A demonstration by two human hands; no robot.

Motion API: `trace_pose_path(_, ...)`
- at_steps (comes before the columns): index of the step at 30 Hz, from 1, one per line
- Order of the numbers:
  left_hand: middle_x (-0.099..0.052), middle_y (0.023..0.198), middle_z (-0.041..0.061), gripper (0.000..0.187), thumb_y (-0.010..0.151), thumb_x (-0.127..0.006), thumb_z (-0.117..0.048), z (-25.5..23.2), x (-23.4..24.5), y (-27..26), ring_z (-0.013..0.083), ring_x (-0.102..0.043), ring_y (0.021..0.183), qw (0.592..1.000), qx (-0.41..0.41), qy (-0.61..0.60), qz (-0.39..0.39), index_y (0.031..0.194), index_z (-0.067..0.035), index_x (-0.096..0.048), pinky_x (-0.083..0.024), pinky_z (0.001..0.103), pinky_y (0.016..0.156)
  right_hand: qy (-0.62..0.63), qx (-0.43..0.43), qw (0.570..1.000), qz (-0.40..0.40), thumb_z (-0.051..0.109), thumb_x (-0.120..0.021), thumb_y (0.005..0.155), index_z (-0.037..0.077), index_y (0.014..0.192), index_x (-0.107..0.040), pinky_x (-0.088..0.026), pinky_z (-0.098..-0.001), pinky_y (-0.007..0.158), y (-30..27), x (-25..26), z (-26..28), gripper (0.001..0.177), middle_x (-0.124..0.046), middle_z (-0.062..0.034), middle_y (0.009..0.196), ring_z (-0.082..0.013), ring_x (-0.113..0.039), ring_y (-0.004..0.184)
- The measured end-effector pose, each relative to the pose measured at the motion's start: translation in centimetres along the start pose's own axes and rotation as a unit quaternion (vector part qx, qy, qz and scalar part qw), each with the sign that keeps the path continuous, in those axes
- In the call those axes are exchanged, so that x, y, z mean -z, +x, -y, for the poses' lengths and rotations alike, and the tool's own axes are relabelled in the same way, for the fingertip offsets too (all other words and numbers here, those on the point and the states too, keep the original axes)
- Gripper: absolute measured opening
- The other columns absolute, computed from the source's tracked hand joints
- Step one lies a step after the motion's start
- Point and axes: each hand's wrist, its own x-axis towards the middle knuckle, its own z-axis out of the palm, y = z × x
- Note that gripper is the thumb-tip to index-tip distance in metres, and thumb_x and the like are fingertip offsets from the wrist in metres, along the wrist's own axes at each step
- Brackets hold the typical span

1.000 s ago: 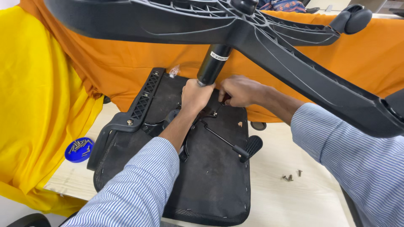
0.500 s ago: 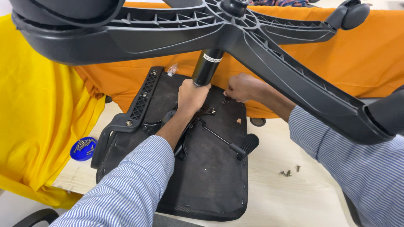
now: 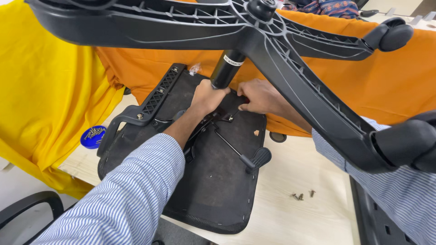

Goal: The person removes the chair base from the seat by unscrewing fasteners with a screwdriver, then detaches the base and sets it aside. The person continues to remove screws from the underside of the seat, placing them on the table.

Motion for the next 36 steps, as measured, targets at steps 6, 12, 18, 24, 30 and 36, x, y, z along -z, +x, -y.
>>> trace_pose_path(6, -0.079, 0.091, 0.015, 0.035, 0.077, -0.073, -0.031, 0.5, -0.5, 0.6, 0.0271, -0.077, 0.091, 1.000, -0.024, -0.019, 0.002, 0.095, -0.001, -0.077, -0.056, 0.040, 0.083, 0.068, -0.030, 0.993, -0.087, 0.015, -0.074, 0.086, 0.003, 0.102, -0.072, -0.053, -0.0448, 0.085, -0.9, -1.9, -0.6, 0.020, -0.074, -0.0142, 0.095, -0.0337, -0.070, 0.097)
trace_pose_path(12, -0.078, 0.092, 0.014, 0.035, 0.077, -0.074, -0.033, 0.2, 0.1, 0.1, 0.0275, -0.075, 0.092, 0.999, -0.016, -0.042, 0.016, 0.096, -0.004, -0.076, -0.055, 0.040, 0.083, 0.156, -0.199, 0.965, -0.074, 0.009, -0.080, 0.077, 0.009, 0.094, -0.081, -0.059, -0.0353, 0.084, -0.2, -1.6, -0.5, 0.017, -0.080, -0.0103, 0.094, -0.0223, -0.077, 0.090)
trace_pose_path(18, -0.078, 0.090, 0.014, 0.033, 0.077, -0.074, -0.035, -0.2, 0.2, -0.2, 0.0298, -0.076, 0.092, 0.999, -0.004, -0.035, 0.005, 0.092, -0.005, -0.078, -0.055, 0.042, 0.085, 0.148, -0.228, 0.959, -0.076, 0.000, -0.082, 0.066, 0.008, 0.103, -0.081, -0.057, -0.0332, 0.090, -2.2, -1.7, -0.8, 0.039, -0.080, -0.0075, 0.104, -0.0218, -0.075, 0.099)
trace_pose_path(24, -0.078, 0.083, 0.014, 0.033, 0.076, -0.073, -0.034, -0.2, 0.6, -0.5, 0.0298, -0.077, 0.088, 0.998, -0.027, -0.058, 0.008, 0.088, -0.003, -0.078, -0.055, 0.042, 0.083, 0.096, -0.369, 0.923, 0.056, 0.029, -0.075, 0.092, 0.007, 0.124, -0.062, -0.057, -0.0395, 0.096, -3.7, -1.0, 2.4, 0.042, -0.076, -0.0172, 0.109, -0.0318, -0.075, 0.103)
trace_pose_path(30, -0.079, 0.082, 0.014, 0.032, 0.079, -0.071, -0.033, -0.4, 0.7, -0.7, 0.0304, -0.077, 0.087, 0.999, -0.026, -0.046, 0.008, 0.088, -0.003, -0.078, -0.055, 0.043, 0.083, 0.032, -0.259, 0.964, 0.040, 0.023, -0.072, 0.089, 0.014, 0.107, -0.078, -0.055, -0.0405, 0.094, -1.5, -0.8, 2.0, 0.021, -0.076, -0.0090, 0.107, -0.0284, -0.071, 0.104)
trace_pose_path(36, -0.077, 0.082, 0.016, 0.034, 0.079, -0.072, -0.034, -0.8, 0.5, -0.9, 0.0321, -0.075, 0.087, 0.999, -0.019, -0.036, -0.023, 0.089, -0.002, -0.077, -0.055, 0.043, 0.082, -0.006, -0.047, 0.997, 0.055, 0.006, -0.075, 0.075, 0.015, 0.094, -0.082, -0.055, -0.0392, 0.092, -0.2, 0.9, 0.7, 0.023, -0.078, -0.0043, 0.100, -0.0240, -0.071, 0.104)
